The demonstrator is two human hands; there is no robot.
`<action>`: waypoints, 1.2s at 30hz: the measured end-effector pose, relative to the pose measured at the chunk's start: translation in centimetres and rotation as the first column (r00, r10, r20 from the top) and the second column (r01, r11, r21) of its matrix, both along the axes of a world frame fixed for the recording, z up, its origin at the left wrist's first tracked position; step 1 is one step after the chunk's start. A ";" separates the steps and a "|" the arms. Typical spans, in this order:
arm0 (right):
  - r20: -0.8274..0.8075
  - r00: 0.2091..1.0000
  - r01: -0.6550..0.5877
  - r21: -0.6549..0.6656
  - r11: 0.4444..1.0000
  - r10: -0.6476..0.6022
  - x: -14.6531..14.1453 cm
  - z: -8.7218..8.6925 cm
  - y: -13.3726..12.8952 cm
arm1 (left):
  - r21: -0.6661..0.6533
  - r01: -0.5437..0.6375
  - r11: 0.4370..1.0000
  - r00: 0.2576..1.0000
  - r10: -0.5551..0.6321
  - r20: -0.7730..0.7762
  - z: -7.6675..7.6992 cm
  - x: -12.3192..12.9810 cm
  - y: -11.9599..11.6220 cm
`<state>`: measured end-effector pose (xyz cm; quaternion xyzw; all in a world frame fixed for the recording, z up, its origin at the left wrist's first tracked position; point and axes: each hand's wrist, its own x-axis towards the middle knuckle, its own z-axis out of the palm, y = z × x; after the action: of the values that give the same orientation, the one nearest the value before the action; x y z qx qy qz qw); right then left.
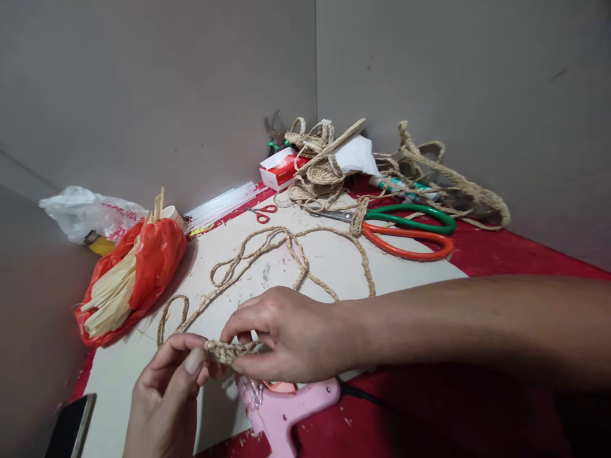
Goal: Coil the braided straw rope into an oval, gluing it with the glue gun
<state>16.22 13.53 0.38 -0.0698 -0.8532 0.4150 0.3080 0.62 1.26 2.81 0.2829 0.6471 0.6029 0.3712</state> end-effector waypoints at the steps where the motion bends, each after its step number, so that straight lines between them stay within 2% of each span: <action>1: 0.019 1.000 -0.006 -0.013 1.000 0.006 0.0 0.1 0.0 | -0.003 0.017 1.000 1.000 -0.017 -0.003 0.0 0.0 0.0; 8: 0.067 0.997 -0.043 -0.056 0.997 0.047 0.1 0.3 0.0 | -0.078 0.084 0.993 0.995 -0.087 -0.039 0.1 0.0 -0.2; 13: 0.082 0.995 -0.053 -0.010 0.999 0.053 0.1 0.3 0.1 | -0.098 0.077 0.992 0.997 -0.078 -0.004 0.0 0.0 0.0; 21: 0.024 0.997 -0.076 0.065 0.995 0.074 0.4 0.1 0.1 | -0.080 0.132 0.988 0.988 -0.124 0.093 0.2 0.2 -0.2; 25: -0.044 0.997 -0.067 0.055 0.996 0.069 0.3 0.0 0.0 | -0.073 0.142 0.987 0.982 -0.131 0.138 0.0 0.3 -0.2; 28: -0.074 0.995 -0.068 -0.014 0.998 0.066 0.2 0.0 -0.1 | -0.042 0.135 0.990 0.980 -0.127 0.154 -0.1 0.4 0.0; 30: -0.053 0.996 -0.074 -0.115 0.991 0.068 0.2 0.1 -0.2 | -0.013 0.129 0.992 0.978 -0.125 0.165 -0.1 0.4 0.1; 34: 0.056 0.995 -0.055 -0.374 0.926 0.082 0.3 0.6 -0.3 | 0.047 0.111 0.993 0.969 -0.119 0.215 -0.2 0.2 0.1; 36: 0.075 0.994 -0.043 -0.439 0.897 0.084 0.3 0.8 -0.4 | 0.035 0.118 0.992 0.972 -0.123 0.200 -0.4 0.2 0.1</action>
<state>16.54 13.13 1.17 -0.1282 -0.7534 0.6020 0.2313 0.79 1.38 2.42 0.2633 0.5809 0.6120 0.4676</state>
